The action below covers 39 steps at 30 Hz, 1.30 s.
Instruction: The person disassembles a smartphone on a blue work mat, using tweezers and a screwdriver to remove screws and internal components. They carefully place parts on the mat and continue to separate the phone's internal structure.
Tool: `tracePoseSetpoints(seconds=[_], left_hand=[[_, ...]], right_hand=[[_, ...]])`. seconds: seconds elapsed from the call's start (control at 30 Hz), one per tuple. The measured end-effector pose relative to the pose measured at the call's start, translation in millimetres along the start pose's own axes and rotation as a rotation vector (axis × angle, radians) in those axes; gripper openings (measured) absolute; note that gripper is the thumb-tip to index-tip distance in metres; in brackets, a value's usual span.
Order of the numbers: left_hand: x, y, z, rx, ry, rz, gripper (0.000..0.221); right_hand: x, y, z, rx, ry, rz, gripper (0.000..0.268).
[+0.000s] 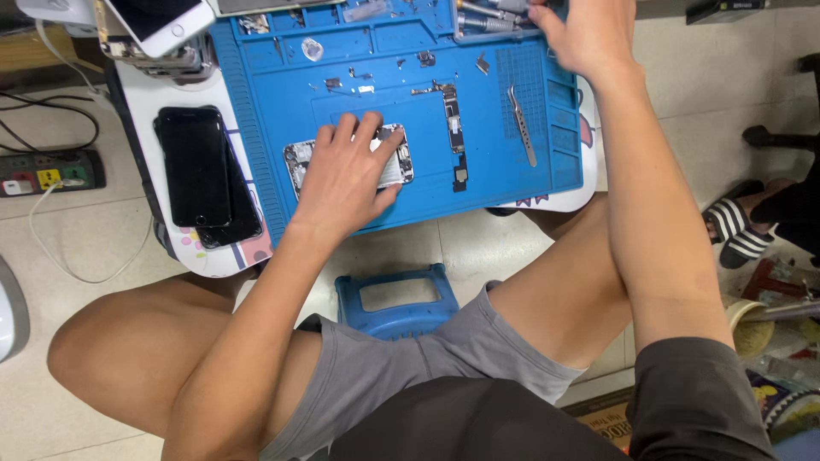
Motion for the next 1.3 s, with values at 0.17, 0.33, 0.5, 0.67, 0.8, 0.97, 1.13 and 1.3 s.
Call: tracePoseSetpoints(seconds=[0.17,0.33,0.5,0.67,0.8,0.97,1.13,1.3], left_hand=[[1,2,-5,-0.008,0.005,0.009,0.075],[1,3,-10,-0.007,0.022,0.014,0.075],[0,1,-9,-0.023,0.014,0.018,0.074],[-4,2,-5,-0.051,0.037,0.02,0.075],[-1,3,-2,-0.073,0.021,0.015,0.075],[-1,3,-4,-0.051,0.005,0.023,0.074],[-3,3,-4,-0.061,-0.007,0.027,0.075],[-2,4,-3,-0.079,0.01,0.032,0.074]], right_hand=[[44,13,57,-0.083,-0.219,0.071,0.012],[95,51,98,-0.172,-0.635,0.158,0.007],[143,100,80,-0.171,-0.614,0.032,0.008],[173,111,61,-0.114,-0.431,0.052,0.01],[176,106,54,-0.084,-0.356,0.047,0.009],[177,102,43,0.003,-0.241,0.043,0.015],[186,100,45,-0.027,-0.269,0.053,0.017],[200,98,51,-0.081,-0.402,0.103,0.017]])
Point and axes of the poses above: each hand's wrist, its own y-axis away from the middle knuckle, its own z-axis out of the back of the hand, x = y × z, the point moved 9 cm from there along -y, towards the middle knuckle, and after that the axes turned 6 degrees about -z, right-handed, at the moved point
